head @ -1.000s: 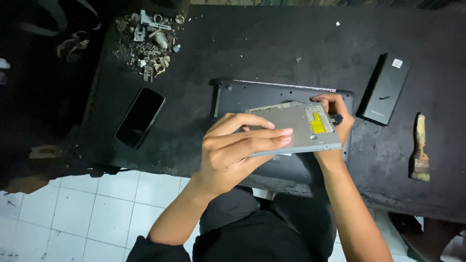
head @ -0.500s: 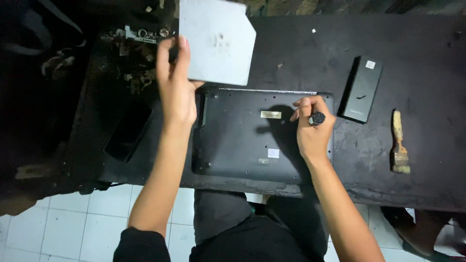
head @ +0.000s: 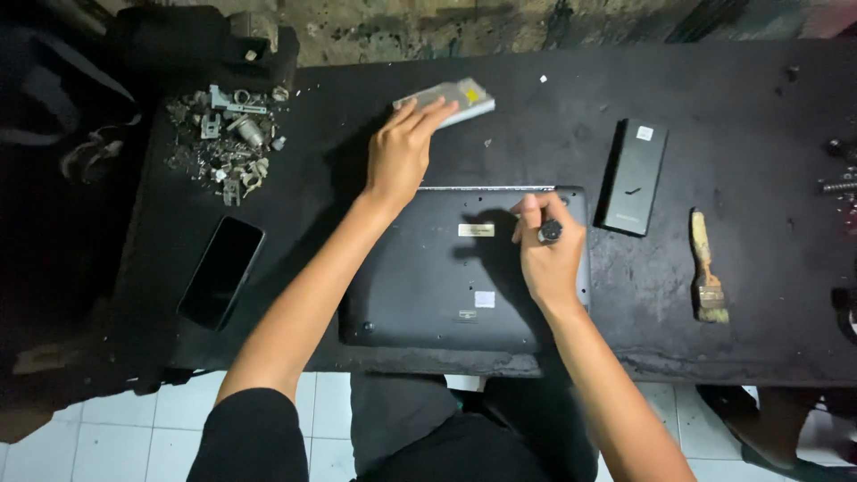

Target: The person uses a screwdriver to remove screws from a silver metal component, likely a hard drive, and then uses a brush to clean dust off its surface. They flip the component over and continue to unscrew and clean it before placing it on the table.

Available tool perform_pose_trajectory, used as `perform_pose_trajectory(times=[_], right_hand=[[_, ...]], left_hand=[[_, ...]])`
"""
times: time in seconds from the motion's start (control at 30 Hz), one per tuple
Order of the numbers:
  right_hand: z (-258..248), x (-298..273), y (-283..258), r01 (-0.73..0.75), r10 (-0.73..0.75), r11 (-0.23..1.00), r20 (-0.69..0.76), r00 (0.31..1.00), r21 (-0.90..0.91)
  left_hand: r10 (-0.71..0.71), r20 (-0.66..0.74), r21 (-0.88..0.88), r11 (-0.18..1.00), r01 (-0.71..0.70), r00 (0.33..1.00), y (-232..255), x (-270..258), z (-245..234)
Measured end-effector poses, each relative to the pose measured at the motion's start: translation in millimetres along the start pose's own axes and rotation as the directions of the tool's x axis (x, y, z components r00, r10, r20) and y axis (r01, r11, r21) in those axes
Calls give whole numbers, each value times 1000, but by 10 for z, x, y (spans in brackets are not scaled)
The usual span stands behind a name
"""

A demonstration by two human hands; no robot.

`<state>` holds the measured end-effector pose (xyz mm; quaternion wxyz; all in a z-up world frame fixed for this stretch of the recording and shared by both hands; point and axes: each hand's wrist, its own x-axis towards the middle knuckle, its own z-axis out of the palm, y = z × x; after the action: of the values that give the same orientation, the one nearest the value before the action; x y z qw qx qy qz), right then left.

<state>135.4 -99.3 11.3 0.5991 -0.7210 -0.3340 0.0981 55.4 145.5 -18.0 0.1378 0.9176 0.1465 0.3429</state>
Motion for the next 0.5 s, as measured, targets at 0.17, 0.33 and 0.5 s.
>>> perform_pose_trajectory(times=[0.17, 0.33, 0.5], right_hand=[[20, 17, 72, 36, -34, 997, -30, 999, 64], [31, 24, 38, 36, -35, 999, -33, 999, 15], [44, 34, 59, 45, -45, 999, -24, 999, 8]], left_hand=[[7, 84, 67, 998, -13, 996, -123, -95, 132], [-51, 301, -6, 998, 55, 952, 48, -38, -97], [-74, 365, 25, 997, 69, 928, 60, -25, -126]])
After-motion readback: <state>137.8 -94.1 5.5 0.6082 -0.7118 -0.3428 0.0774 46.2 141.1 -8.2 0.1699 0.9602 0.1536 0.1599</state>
